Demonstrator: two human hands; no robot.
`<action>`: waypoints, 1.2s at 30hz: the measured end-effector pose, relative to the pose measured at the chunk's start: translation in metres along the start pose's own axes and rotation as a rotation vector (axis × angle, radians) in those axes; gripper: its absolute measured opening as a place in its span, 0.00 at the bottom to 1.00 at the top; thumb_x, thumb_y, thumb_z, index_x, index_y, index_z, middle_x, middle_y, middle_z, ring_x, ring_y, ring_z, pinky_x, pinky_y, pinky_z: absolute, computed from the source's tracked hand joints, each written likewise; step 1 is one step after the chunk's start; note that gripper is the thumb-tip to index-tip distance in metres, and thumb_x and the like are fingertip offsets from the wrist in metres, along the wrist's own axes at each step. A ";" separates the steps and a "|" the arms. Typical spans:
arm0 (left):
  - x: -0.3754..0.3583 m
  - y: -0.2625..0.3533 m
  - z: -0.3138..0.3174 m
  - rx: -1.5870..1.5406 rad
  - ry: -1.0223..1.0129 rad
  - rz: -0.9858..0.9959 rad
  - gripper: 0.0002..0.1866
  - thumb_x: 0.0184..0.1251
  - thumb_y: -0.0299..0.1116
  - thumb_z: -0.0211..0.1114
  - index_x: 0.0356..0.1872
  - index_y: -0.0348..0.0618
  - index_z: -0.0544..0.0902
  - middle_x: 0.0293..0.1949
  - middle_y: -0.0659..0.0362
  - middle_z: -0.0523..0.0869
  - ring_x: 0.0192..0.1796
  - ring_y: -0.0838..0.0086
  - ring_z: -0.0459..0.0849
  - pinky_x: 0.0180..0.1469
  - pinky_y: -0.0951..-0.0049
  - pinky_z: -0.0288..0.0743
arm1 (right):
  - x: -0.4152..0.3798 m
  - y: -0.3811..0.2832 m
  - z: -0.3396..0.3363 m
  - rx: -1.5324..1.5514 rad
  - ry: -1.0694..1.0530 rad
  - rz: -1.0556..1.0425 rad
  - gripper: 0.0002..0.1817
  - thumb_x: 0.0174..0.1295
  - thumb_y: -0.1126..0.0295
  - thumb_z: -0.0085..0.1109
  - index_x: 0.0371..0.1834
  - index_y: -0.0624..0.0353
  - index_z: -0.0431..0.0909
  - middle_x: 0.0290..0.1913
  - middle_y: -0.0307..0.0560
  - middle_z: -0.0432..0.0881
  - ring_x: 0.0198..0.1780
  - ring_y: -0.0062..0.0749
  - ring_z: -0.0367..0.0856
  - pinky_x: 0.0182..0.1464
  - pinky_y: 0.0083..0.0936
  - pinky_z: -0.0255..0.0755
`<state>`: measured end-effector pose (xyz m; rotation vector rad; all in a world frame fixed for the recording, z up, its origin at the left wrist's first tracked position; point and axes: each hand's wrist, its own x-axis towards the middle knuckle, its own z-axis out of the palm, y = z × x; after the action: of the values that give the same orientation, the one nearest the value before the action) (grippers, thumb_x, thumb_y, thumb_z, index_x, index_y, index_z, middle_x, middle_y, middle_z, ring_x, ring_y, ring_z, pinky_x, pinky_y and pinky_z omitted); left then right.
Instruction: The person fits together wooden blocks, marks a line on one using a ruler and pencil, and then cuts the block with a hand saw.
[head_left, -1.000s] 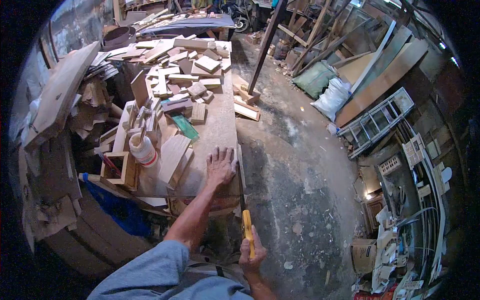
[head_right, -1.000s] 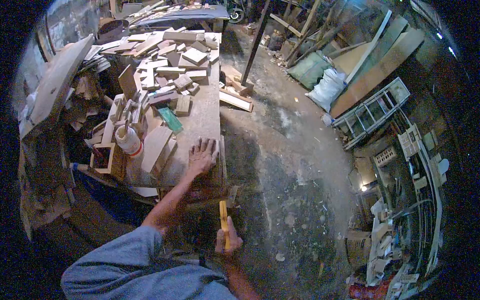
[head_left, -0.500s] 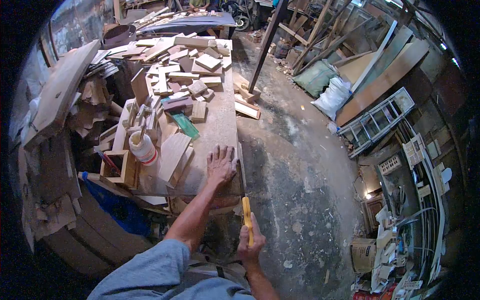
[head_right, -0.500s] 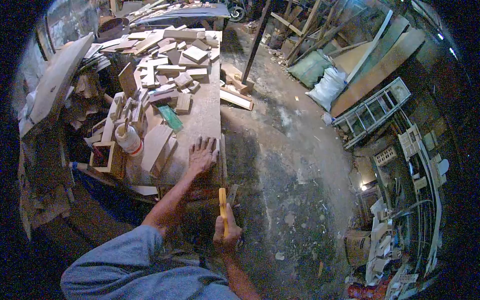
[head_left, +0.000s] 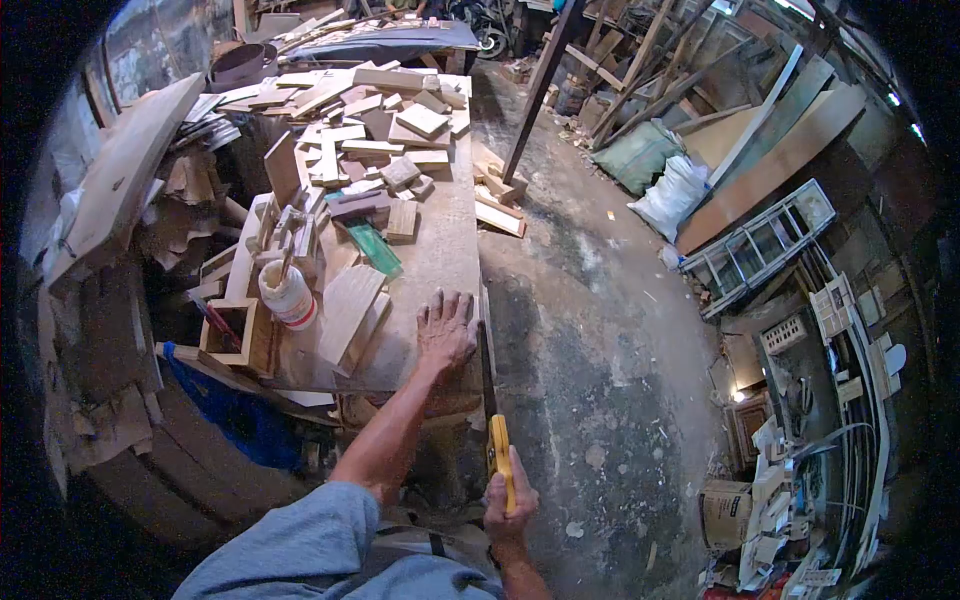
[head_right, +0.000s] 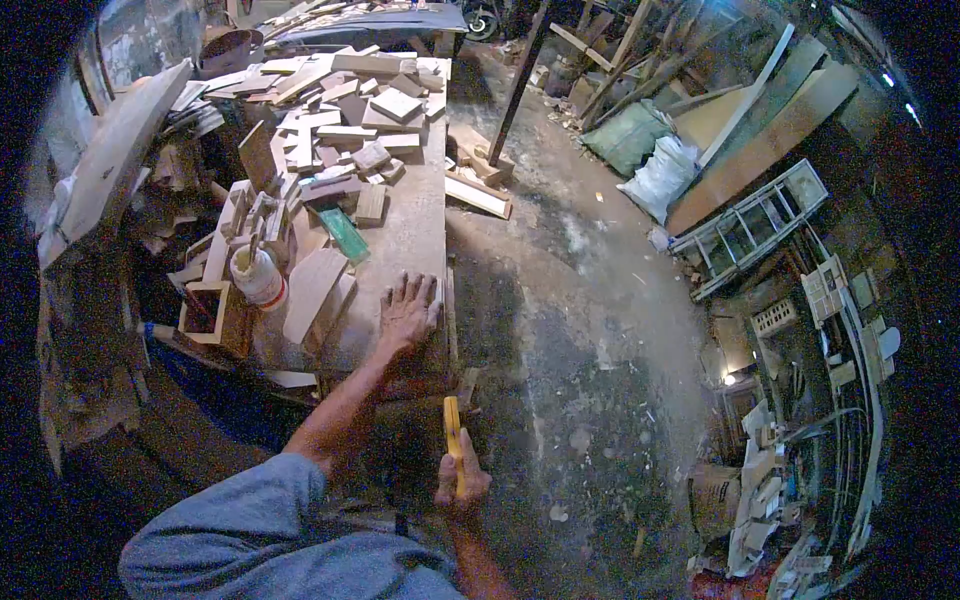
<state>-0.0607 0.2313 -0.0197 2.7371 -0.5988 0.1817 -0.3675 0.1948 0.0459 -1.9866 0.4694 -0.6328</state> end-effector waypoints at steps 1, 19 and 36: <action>-0.002 0.001 -0.002 -0.014 0.000 0.002 0.32 0.76 0.56 0.50 0.77 0.57 0.64 0.76 0.59 0.66 0.79 0.57 0.58 0.73 0.42 0.54 | 0.003 -0.001 0.000 -0.004 0.001 -0.006 0.28 0.73 0.59 0.51 0.69 0.68 0.74 0.21 0.40 0.76 0.22 0.22 0.74 0.27 0.25 0.71; -0.008 -0.002 0.007 -0.067 0.058 0.030 0.33 0.74 0.54 0.52 0.75 0.52 0.65 0.74 0.55 0.67 0.79 0.53 0.58 0.74 0.43 0.52 | 0.037 -0.014 0.009 0.093 -0.009 0.093 0.27 0.72 0.63 0.53 0.70 0.69 0.73 0.23 0.34 0.74 0.23 0.17 0.70 0.27 0.20 0.68; -0.002 0.001 -0.018 -0.031 -0.073 -0.017 0.34 0.76 0.56 0.49 0.78 0.55 0.63 0.79 0.55 0.63 0.82 0.54 0.55 0.77 0.42 0.49 | 0.047 -0.027 0.020 0.070 0.038 -0.092 0.24 0.73 0.64 0.53 0.66 0.71 0.75 0.36 0.54 0.87 0.28 0.27 0.81 0.34 0.29 0.77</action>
<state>-0.0642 0.2375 -0.0031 2.7280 -0.5930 0.0685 -0.3166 0.1945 0.0733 -1.9412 0.3748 -0.7359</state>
